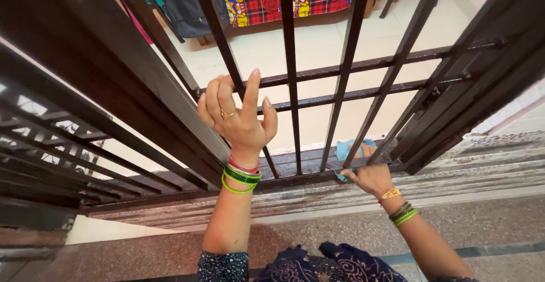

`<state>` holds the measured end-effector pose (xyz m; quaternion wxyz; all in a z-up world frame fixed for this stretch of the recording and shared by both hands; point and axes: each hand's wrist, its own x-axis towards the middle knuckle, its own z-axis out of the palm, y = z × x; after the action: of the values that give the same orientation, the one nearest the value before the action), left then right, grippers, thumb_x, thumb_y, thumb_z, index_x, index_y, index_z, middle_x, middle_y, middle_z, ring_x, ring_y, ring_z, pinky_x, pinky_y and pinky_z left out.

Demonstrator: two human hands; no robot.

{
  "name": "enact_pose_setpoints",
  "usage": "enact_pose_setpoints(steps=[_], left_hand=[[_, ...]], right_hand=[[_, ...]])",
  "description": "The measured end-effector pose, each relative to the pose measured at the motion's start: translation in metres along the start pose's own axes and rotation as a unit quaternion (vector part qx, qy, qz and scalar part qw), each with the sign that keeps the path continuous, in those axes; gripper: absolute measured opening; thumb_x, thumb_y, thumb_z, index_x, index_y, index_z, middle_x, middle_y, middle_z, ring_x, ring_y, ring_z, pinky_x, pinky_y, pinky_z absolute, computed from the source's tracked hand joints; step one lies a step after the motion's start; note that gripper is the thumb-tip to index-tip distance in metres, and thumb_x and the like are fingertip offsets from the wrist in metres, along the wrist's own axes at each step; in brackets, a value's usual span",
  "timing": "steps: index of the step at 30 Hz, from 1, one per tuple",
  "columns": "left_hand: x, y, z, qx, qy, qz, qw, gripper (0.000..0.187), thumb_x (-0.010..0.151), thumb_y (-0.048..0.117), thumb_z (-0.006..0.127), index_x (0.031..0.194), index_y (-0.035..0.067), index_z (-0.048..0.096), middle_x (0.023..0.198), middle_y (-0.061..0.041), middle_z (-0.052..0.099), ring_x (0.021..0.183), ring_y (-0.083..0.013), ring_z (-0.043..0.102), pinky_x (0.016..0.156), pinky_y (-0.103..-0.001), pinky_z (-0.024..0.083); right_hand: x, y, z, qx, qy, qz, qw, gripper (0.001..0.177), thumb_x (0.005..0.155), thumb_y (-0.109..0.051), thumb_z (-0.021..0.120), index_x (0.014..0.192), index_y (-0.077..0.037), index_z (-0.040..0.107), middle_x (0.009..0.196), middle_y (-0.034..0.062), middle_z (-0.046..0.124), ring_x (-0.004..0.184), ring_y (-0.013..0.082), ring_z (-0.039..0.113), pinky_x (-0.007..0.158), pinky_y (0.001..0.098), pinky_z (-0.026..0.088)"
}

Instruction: The person wipes the horizontal and vertical bars of a dark brown metal window grille using a blue cloth. They hold the grille with their left hand while cleaning with their right hand, moving systematically across the surface.

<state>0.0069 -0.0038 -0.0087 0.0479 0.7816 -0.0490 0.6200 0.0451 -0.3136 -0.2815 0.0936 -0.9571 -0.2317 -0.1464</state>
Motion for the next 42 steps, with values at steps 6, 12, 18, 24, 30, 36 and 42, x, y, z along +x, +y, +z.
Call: enact_pose_setpoints(steps=[6,12,18,24,30,36,42], left_hand=[[-0.002,0.0,0.003,-0.004,0.002,-0.009,1.0,0.04,0.092,0.029,0.065,0.129,0.018,0.075,0.125,-0.014,0.058,0.128,-0.0336,0.052,0.116,-0.049,0.025],[-0.001,-0.001,0.003,-0.002,0.01,-0.007,1.0,0.04,0.091,0.029,0.064,0.128,0.019,0.074,0.126,-0.014,0.058,0.127,-0.0321,0.053,0.116,-0.049,0.026],[-0.001,-0.001,0.0,0.0,-0.005,-0.007,1.0,0.041,0.091,0.029,0.064,0.13,0.02,0.073,0.127,-0.014,0.059,0.128,-0.0315,0.052,0.115,-0.048,0.026],[-0.002,-0.002,0.001,-0.004,-0.003,-0.006,1.0,0.041,0.092,0.03,0.064,0.131,0.02,0.073,0.127,-0.013,0.059,0.128,-0.0311,0.052,0.114,-0.049,0.026],[-0.002,-0.003,0.0,-0.013,-0.003,-0.002,1.0,0.041,0.093,0.03,0.064,0.132,0.02,0.072,0.128,-0.014,0.058,0.128,-0.0317,0.052,0.114,-0.049,0.027],[-0.002,-0.003,0.001,-0.004,-0.006,-0.002,1.0,0.042,0.091,0.03,0.064,0.131,0.02,0.073,0.127,-0.014,0.057,0.129,-0.0328,0.052,0.114,-0.049,0.026],[-0.002,-0.004,0.003,-0.014,0.002,0.002,1.0,0.042,0.091,0.03,0.064,0.129,0.019,0.074,0.125,-0.015,0.058,0.127,-0.0336,0.053,0.114,-0.049,0.026]], right_hand=[[0.017,-0.025,0.035,0.009,-0.031,-0.086,0.996,0.096,0.083,-0.081,0.038,0.151,-0.013,0.041,0.144,0.0241,0.049,0.135,0.0369,0.045,0.114,0.0534,0.033],[0.04,-0.121,0.061,0.127,-0.042,-0.169,0.977,0.084,0.086,-0.065,0.061,0.151,-0.015,0.042,0.146,0.0245,0.046,0.134,0.0412,0.045,0.112,0.053,0.034],[0.085,-0.203,0.059,0.309,-0.03,-0.301,0.902,0.073,0.081,-0.036,0.076,0.141,-0.003,0.052,0.142,0.024,0.053,0.128,0.0459,0.05,0.109,0.0526,0.04],[0.094,-0.212,0.059,0.298,-0.053,-0.325,0.896,0.056,0.08,-0.036,0.077,0.128,-0.011,0.063,0.133,0.0178,0.062,0.12,0.0416,0.057,0.103,0.0499,0.045],[0.066,-0.191,0.046,0.239,-0.066,-0.248,0.937,0.08,0.081,-0.053,0.072,0.143,-0.008,0.051,0.142,0.0208,0.051,0.13,0.0423,0.048,0.11,0.0529,0.037],[0.032,-0.11,0.031,0.151,-0.029,-0.132,0.979,0.076,0.086,-0.062,0.064,0.144,-0.014,0.052,0.145,0.0217,0.048,0.133,0.043,0.043,0.11,0.0557,0.031],[0.013,-0.011,0.007,0.058,0.067,0.021,0.996,0.049,0.085,-0.034,0.07,0.129,-0.012,0.063,0.127,0.0174,0.064,0.117,0.0397,0.061,0.102,0.051,0.05]])
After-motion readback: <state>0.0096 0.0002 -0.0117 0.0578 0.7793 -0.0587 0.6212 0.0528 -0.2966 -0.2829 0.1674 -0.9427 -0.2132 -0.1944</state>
